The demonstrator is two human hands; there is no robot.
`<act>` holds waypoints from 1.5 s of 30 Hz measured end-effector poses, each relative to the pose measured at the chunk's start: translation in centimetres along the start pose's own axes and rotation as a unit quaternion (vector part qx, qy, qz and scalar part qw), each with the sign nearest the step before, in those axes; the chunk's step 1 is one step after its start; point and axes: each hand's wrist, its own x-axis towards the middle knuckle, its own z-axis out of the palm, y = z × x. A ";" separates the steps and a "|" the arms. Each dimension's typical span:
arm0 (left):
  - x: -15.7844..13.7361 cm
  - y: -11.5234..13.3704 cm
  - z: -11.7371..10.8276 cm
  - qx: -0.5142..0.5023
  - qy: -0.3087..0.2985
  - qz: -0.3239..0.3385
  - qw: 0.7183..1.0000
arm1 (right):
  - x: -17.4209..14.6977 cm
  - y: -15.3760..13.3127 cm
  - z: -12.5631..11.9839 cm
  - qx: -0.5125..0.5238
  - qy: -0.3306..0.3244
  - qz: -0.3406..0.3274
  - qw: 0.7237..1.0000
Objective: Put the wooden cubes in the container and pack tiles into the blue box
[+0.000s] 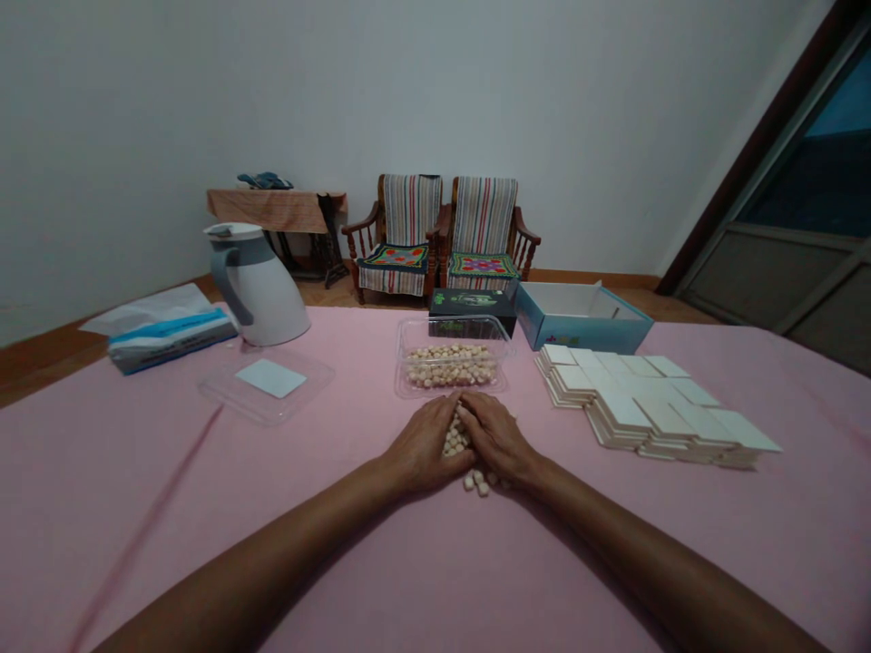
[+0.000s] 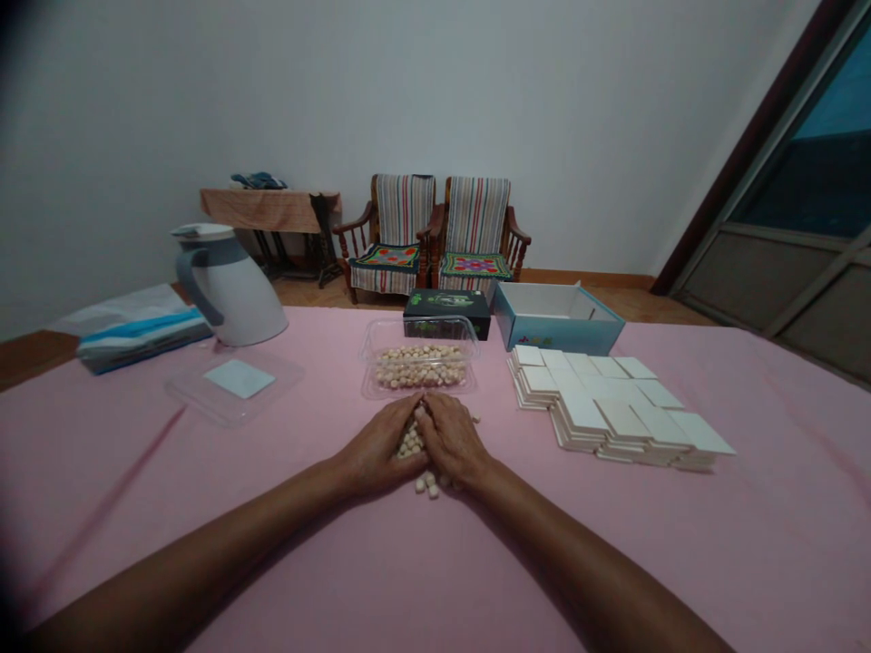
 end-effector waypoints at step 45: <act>0.0 -5.2 -1.1 -0.068 0.231 -0.211 0.947 | -0.1 0.9 -4.5 -0.038 0.075 0.010 0.996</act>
